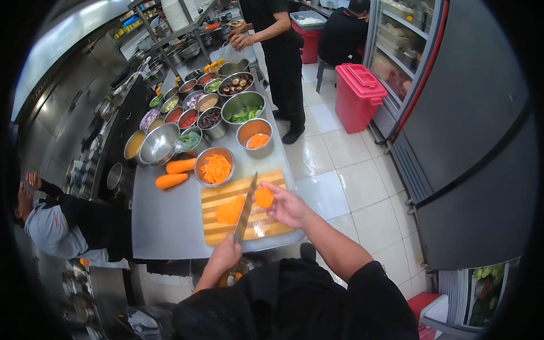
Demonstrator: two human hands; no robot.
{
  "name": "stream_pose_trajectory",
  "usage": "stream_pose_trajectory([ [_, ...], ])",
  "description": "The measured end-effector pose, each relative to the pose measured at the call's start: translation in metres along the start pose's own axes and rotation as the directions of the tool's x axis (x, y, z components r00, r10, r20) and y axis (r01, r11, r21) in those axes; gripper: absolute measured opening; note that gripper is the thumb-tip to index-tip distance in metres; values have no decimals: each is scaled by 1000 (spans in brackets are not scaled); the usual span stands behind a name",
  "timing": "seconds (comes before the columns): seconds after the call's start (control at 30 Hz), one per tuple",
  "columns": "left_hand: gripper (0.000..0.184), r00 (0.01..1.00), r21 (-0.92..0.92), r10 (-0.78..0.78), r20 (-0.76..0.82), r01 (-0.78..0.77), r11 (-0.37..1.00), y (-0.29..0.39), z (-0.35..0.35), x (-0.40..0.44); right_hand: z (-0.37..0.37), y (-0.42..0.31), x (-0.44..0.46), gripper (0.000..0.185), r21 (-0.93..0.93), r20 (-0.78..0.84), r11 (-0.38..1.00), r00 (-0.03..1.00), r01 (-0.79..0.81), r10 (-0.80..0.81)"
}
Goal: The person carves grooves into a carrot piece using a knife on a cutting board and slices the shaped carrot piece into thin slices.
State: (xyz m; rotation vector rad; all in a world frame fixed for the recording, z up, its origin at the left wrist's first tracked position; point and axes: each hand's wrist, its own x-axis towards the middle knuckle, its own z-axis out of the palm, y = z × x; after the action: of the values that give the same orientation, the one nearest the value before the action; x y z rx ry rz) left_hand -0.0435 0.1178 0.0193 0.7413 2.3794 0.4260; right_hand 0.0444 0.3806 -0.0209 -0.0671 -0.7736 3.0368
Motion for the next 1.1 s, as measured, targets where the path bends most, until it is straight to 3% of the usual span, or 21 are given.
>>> stream_pose_trajectory([
  [0.17, 36, 1000, 14, -12, 10, 12, 1000, 4, -4, -4, -9, 0, 1, 61, -19, -36, 1000, 999, -20, 19],
  [0.67, 36, 1000, -13, 23, 7, -22, 1000, 1, -4, -4, 2, 3, 0, 50, -17, -203, 999, 979, -30, 26],
  [0.77, 36, 999, -31, 37, 13, -36, 999, -3, -3, -3, 2, -3, -2, 47, -112, -318, 987, 945, -115, 74],
  [0.8, 36, 999, -39, 45, 6, -45, 998, -4, -3, -3, 3, -6, 0, 47, -259, -394, 950, 917, -176, 62],
  [0.87, 36, 998, -53, 64, -9, -65, 996, -6, -2, -3, 15, -15, 5, 47, -514, -526, 798, 851, -313, -5],
  [0.97, 37, 998, -65, 66, 15, -64, 996, -4, -5, -3, 34, -10, 8, 50, -905, -420, 209, 860, -372, -290],
  [1.07, 35, 996, -76, 89, 6, -89, 993, -10, -2, 0, 34, 11, 6, 78, -878, -84, -414, 928, -241, -363],
  [1.1, 34, 995, -79, 101, 2, -101, 992, -11, -2, 1, 34, 17, 4, 81, -867, -122, -415, 925, -277, -361],
])
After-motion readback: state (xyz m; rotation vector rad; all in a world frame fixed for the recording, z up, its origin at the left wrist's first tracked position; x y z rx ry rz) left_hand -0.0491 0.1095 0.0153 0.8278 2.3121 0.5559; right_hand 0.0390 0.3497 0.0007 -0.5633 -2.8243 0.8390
